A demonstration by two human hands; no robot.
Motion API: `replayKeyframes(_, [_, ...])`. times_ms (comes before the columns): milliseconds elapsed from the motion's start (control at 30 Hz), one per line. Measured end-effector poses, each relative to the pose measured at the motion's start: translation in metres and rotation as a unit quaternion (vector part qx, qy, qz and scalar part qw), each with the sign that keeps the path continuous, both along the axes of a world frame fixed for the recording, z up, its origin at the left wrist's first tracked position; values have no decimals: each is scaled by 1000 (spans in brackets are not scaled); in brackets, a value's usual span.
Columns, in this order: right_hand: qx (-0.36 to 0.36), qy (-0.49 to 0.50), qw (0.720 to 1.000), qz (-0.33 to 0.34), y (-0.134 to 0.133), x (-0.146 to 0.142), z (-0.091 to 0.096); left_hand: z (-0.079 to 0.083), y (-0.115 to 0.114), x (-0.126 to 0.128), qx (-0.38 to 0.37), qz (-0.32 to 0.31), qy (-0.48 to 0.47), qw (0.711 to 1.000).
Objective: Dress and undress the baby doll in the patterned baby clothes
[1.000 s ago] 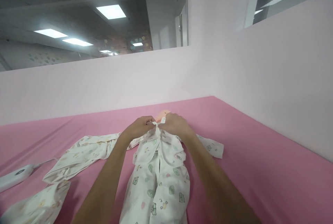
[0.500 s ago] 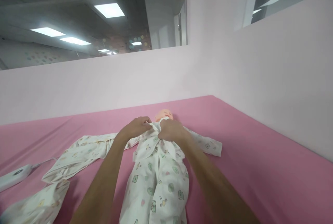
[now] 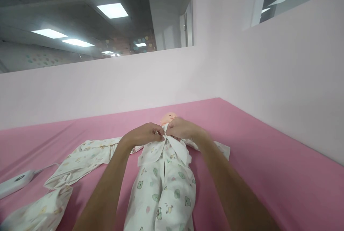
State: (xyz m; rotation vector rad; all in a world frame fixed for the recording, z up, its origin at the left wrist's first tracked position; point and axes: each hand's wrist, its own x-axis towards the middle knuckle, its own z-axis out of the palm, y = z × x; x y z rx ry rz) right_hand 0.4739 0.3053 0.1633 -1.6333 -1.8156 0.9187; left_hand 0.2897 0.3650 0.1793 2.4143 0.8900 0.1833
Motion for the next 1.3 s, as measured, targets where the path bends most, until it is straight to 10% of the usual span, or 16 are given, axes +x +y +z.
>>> replayKeyframes(900, [33,13,999,-5,-1,-12,-17,6,-4,-1,5,-19,-77,997])
replayKeyframes(1100, [72,49,964,-249,-23,26,-38,3,3,-25,87,128,-77,985])
replayKeyframes(1300, [31,19,923,-383,-57,121,-84,-35,41,-73,154,282,-59,945])
